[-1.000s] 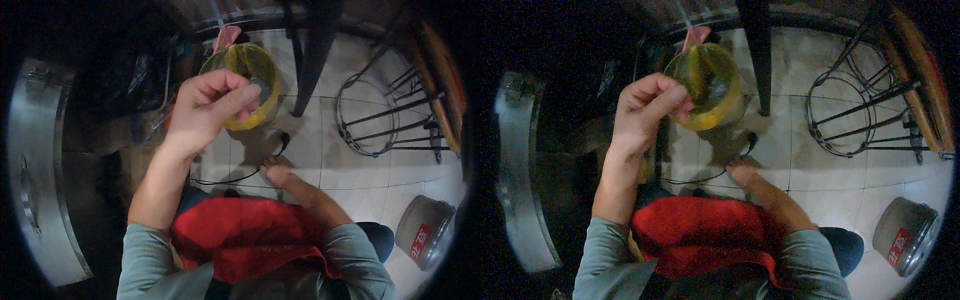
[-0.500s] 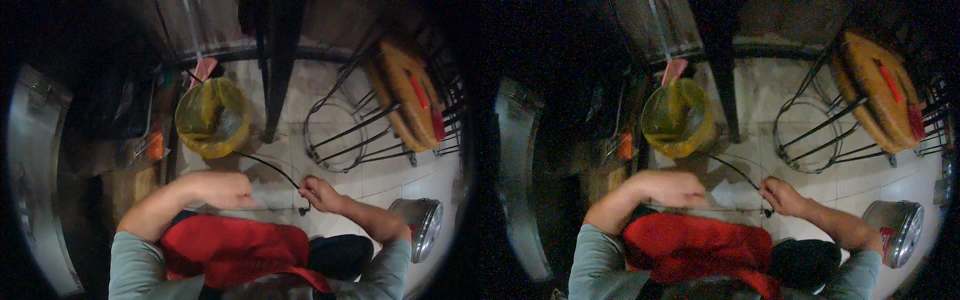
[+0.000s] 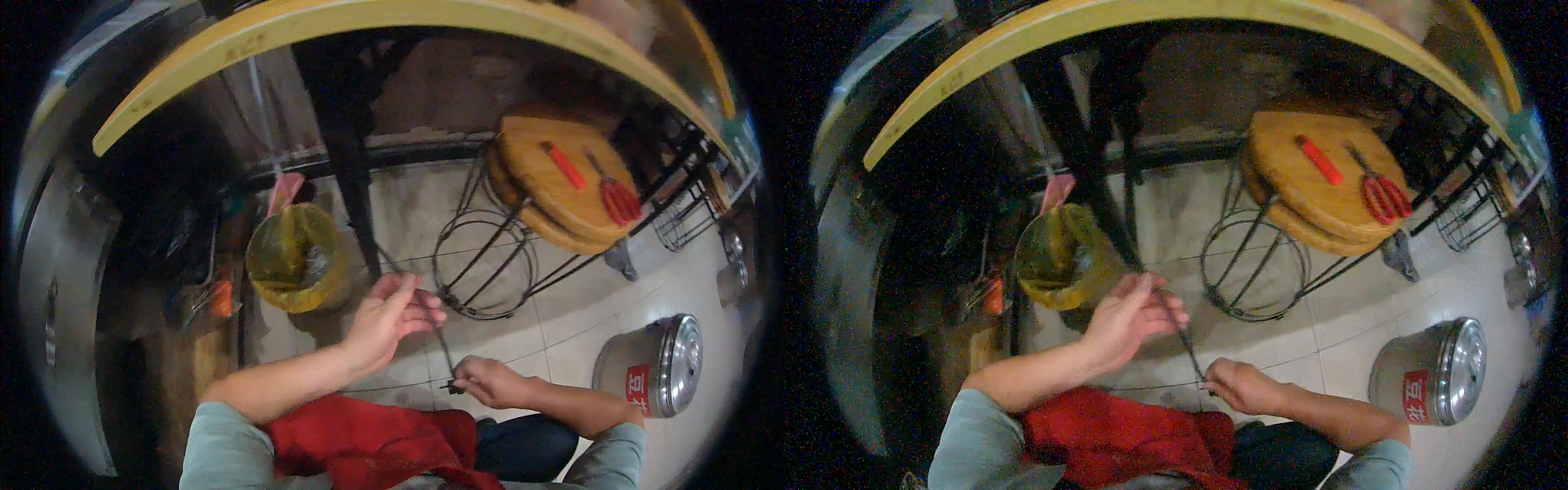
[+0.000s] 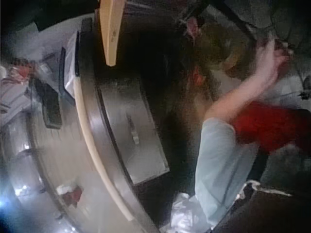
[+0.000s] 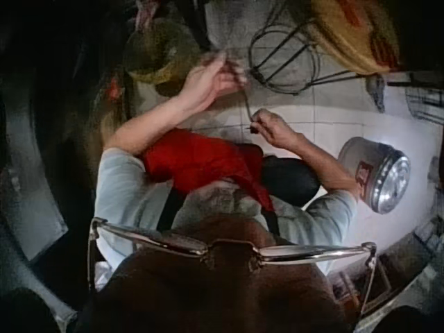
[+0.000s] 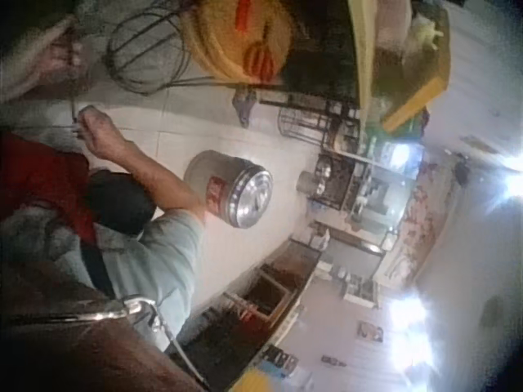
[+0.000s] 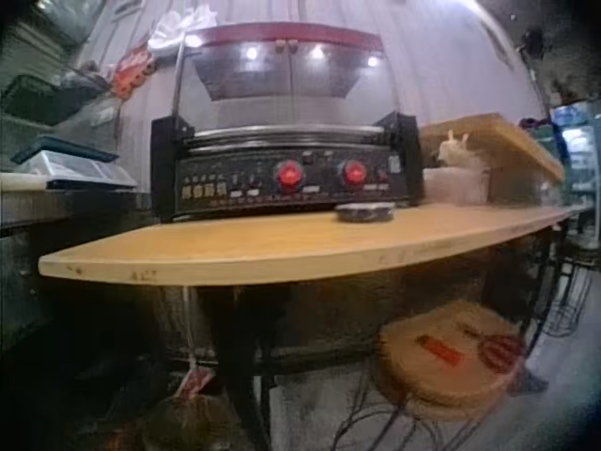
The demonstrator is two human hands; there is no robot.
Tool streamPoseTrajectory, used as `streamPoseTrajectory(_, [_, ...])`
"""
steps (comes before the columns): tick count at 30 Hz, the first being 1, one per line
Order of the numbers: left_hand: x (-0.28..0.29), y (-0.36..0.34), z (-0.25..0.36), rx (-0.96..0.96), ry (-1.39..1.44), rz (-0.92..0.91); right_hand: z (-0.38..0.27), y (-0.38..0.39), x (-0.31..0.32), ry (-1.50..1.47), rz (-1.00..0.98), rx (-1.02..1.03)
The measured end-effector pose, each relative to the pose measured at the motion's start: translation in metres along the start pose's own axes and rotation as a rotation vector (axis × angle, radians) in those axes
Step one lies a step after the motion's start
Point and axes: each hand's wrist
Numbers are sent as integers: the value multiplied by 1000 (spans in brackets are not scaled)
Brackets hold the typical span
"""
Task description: The person sits on the floor and repairs a black electrical cable. They strip the outer insulation, twist the inner wires, and secure the connection with a blue heat-shrink tube, using scissors to trim the tube and a lighter to shrink it.
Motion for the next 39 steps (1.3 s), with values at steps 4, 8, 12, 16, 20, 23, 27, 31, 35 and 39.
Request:
streamPoseTrajectory(4, [-11,-6,3,-129,-5,-108,-10,1,0,120,-28,133])
streamPoseTrajectory(8, [-8,9,28,-183,-184,-204,-74,-8,84,439,349,324])
streamPoseTrajectory(12, [-1,19,34,-212,-362,-197,-146,-8,203,839,958,88])
streamPoseTrajectory(16, [7,25,36,-225,-424,-233,-119,16,270,814,856,-546])
streamPoseTrajectory(20, [16,33,44,-335,-547,-268,-107,20,274,685,717,-663])
streamPoseTrajectory(23, [18,39,48,-373,-568,-251,-101,24,277,623,764,-689])
streamPoseTrajectory(27, [25,50,58,-360,-590,-185,-114,26,259,429,651,-723])
streamPoseTrajectory(31, [30,51,68,-296,-494,-176,-53,70,237,262,885,-434])
streamPoseTrajectory(35, [38,52,76,-259,-470,-149,-79,33,164,49,1067,-146])
streamPoseTrajectory(39, [56,46,75,-222,-249,-65,-110,-45,96,-192,605,-153])
Point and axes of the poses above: each hand's wrist, its own y-axis away from the middle knuckle, its own x-axis out of the back of the hand, z = x × y, and after that the axes turned 2 degrees about -z, right-handed
